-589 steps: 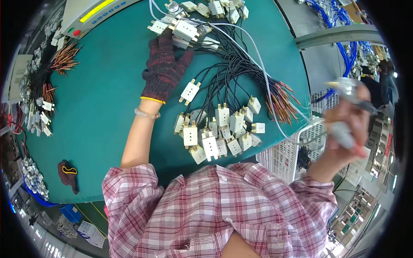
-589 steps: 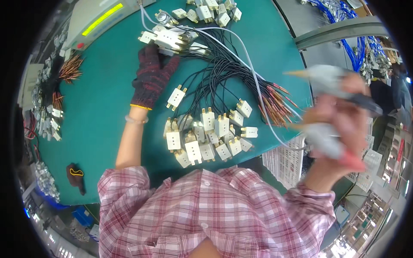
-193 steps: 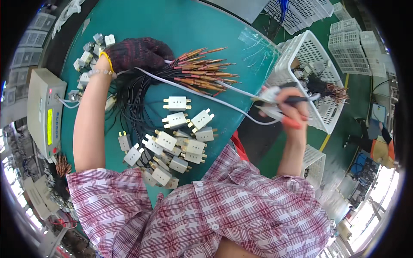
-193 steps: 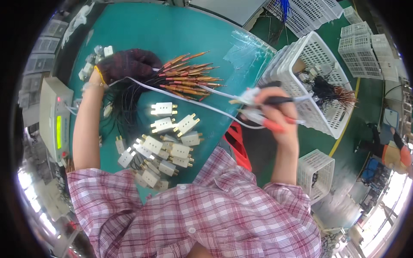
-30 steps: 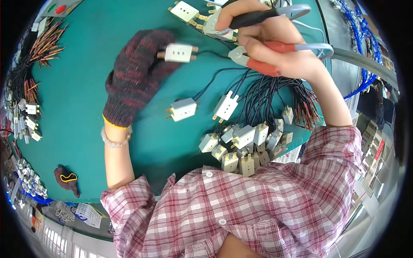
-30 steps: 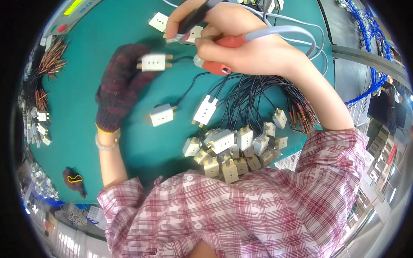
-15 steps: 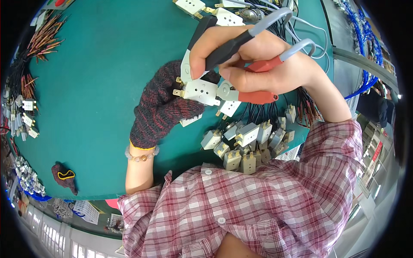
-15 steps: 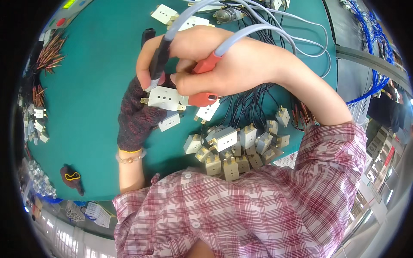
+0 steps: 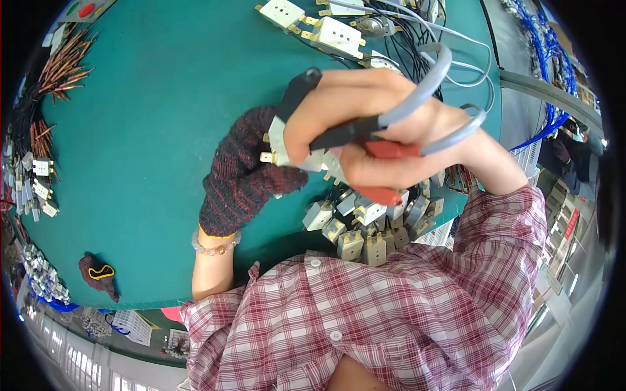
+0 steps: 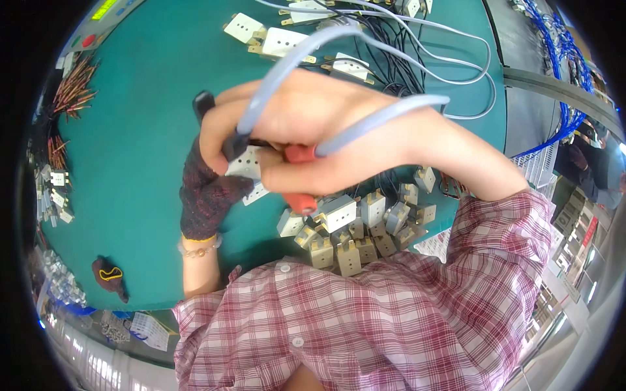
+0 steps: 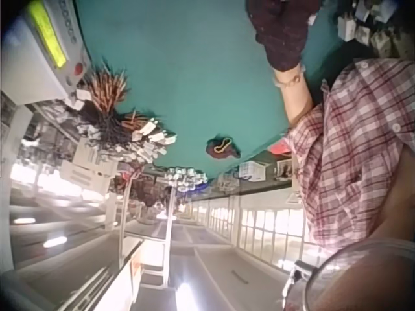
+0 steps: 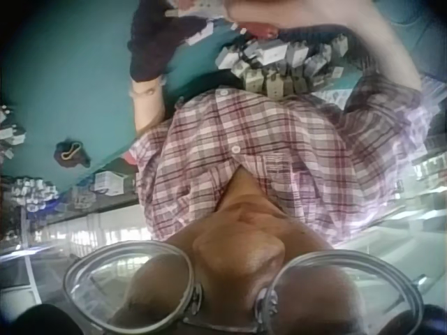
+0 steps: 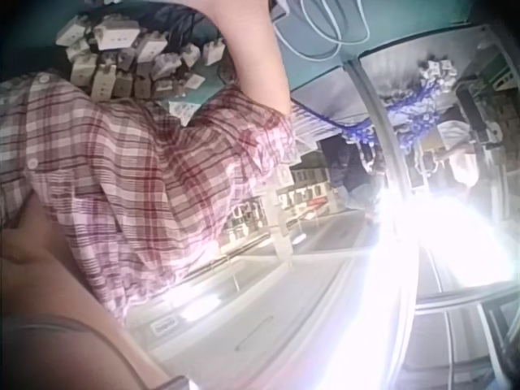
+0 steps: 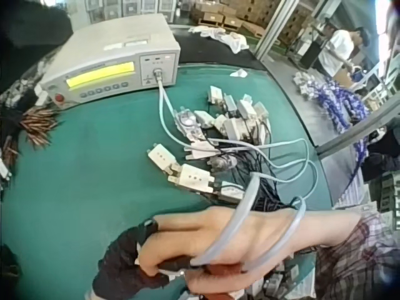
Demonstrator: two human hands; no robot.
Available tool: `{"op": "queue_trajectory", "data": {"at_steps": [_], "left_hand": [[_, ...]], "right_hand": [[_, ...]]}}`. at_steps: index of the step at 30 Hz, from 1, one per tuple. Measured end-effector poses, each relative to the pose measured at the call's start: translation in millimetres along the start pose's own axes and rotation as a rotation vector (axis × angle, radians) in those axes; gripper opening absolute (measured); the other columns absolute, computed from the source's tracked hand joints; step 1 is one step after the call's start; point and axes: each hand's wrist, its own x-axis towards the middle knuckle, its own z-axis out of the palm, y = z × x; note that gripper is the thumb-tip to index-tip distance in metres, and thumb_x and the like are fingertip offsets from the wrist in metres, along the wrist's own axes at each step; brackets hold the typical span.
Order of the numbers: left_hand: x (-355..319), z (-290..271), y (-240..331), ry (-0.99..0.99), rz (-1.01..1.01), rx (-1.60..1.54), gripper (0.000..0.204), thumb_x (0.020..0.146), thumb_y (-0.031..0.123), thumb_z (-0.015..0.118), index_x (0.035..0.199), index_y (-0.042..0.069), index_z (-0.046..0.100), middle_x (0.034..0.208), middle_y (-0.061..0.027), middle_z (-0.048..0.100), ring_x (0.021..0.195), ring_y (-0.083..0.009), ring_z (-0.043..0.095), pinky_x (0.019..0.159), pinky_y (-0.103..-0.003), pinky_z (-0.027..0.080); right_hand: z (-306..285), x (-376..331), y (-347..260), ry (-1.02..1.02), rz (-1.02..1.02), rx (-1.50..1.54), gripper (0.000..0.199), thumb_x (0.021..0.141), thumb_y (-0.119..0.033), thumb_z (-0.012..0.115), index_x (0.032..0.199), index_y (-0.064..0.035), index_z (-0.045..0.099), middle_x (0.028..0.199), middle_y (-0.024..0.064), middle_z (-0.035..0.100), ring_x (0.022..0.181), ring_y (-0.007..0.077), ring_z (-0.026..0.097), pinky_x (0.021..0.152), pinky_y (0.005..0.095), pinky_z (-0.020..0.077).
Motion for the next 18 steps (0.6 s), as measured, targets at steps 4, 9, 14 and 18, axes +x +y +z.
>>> {"op": "queue_trajectory", "data": {"at_steps": [4, 9, 14, 18], "left_hand": [[-9.9, 5.9, 6.6, -0.018, 0.015, 0.173, 0.065, 0.064, 0.004, 0.079, 0.12, 0.003, 0.048, 0.107, -0.0054, 0.059, 0.097, -0.0164, 0.055, 0.085, -0.032, 0.046], [-26.4, 24.9, 3.5, 0.101, 0.012, 0.116, 0.054, 0.065, 0.005, 0.076, 0.112, 0.001, 0.05, 0.108, -0.008, 0.057, 0.093, -0.0172, 0.054, 0.082, -0.031, 0.045], [-22.1, 22.5, 31.8, -0.619, 0.319, 0.545, 0.03, 0.077, 0.007, 0.068, 0.105, 0.001, 0.06, 0.109, -0.0142, 0.06, 0.105, -0.0327, 0.056, 0.092, -0.041, 0.044], [-14.8, -10.0, 56.1, -0.306, 0.023, 0.236, 0.027, 0.083, 0.012, 0.062, 0.108, 0.002, 0.058, 0.111, -0.0117, 0.06, 0.105, -0.0287, 0.057, 0.09, -0.036, 0.045]], "right_hand": [[10.4, -6.7, 3.2, -0.041, -0.031, 0.039, 0.027, 0.068, 0.005, 0.05, 0.091, -0.0022, 0.06, 0.088, 0.0111, 0.057, 0.072, 0.0235, 0.058, 0.058, 0.0303, 0.0481], [18.9, -17.6, 2.8, -0.108, 0.014, 0.11, 0.026, 0.068, 0.003, 0.051, 0.092, -0.0017, 0.061, 0.091, 0.0116, 0.059, 0.074, 0.0252, 0.06, 0.062, 0.0324, 0.0484], [-19.7, -32.3, -0.8, 0.031, -0.069, -0.101, 0.026, 0.074, 0.005, 0.047, 0.096, 0.0011, 0.06, 0.102, 0.0117, 0.061, 0.086, 0.0222, 0.061, 0.076, 0.0306, 0.0501], [-35.6, -32.6, -1.3, 0.177, -0.028, -0.417, 0.031, 0.077, 0.01, 0.043, 0.102, -0.0009, 0.058, 0.096, 0.0095, 0.059, 0.056, 0.0106, 0.057, 0.053, 0.0226, 0.0462]]}}
